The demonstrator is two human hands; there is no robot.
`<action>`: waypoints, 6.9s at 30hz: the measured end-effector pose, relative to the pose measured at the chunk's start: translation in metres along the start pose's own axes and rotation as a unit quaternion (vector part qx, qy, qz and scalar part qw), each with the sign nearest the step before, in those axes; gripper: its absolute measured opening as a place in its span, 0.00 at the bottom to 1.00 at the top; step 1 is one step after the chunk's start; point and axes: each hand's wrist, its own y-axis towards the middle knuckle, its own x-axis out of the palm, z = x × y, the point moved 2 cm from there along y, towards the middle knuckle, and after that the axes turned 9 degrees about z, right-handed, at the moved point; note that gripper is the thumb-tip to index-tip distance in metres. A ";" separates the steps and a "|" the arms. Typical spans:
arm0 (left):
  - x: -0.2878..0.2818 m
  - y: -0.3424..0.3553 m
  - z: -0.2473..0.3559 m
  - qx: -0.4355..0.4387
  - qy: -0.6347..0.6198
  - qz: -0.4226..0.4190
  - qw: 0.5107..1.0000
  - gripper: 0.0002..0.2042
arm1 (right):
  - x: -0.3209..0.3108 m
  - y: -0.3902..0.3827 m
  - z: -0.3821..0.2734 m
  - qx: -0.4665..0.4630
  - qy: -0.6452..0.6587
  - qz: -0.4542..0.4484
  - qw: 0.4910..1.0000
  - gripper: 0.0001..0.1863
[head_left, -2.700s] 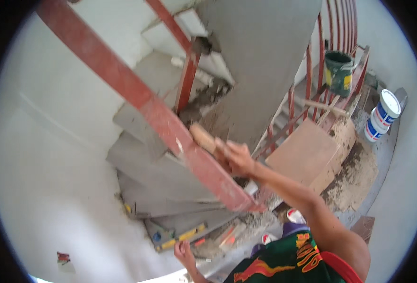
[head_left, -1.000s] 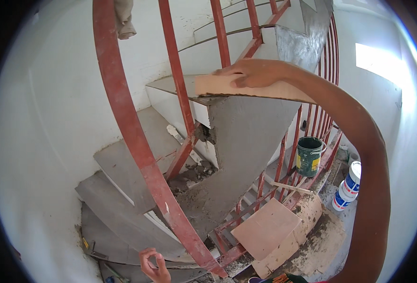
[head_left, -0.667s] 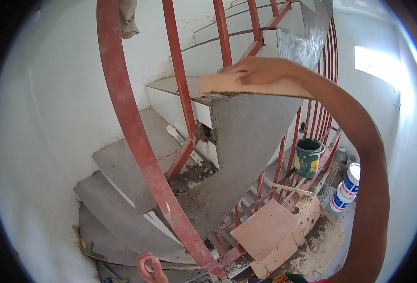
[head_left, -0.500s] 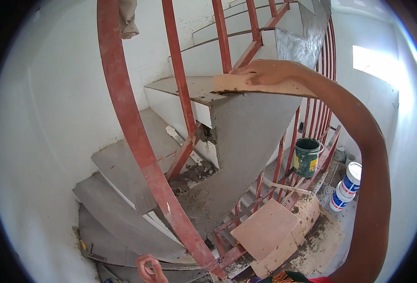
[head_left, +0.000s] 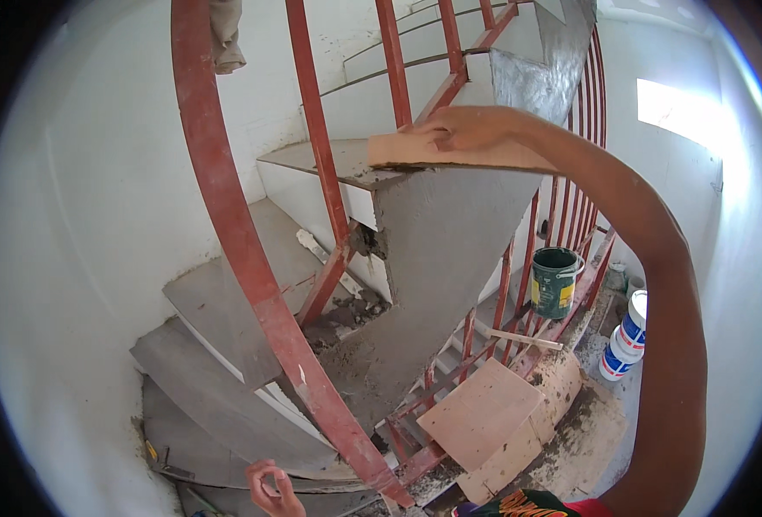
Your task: The person smooths wet concrete on a spiral staircase using a wooden block. They repeatedly rub the block against the stair treads and risers to level the surface. The person also uses a trowel to scoop concrete from a bucket and applies it to the stairs.
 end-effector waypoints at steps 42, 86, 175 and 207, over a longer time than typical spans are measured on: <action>0.151 0.055 0.102 0.340 0.010 -0.089 0.936 0.33 | 0.404 -0.113 -0.202 0.363 0.230 0.527 0.733 0.13; 0.148 0.060 0.092 0.303 -0.070 -0.087 0.947 0.24 | 0.390 -0.095 -0.216 0.249 0.240 0.565 0.749 0.15; 0.245 -0.105 -0.055 -0.310 -0.255 0.256 0.879 0.20 | 0.413 -0.142 -0.141 -0.370 0.005 0.276 0.887 0.18; 0.243 -0.106 -0.059 -0.368 -0.259 0.291 0.844 0.15 | 0.440 -0.146 -0.158 -0.320 0.070 0.301 0.895 0.12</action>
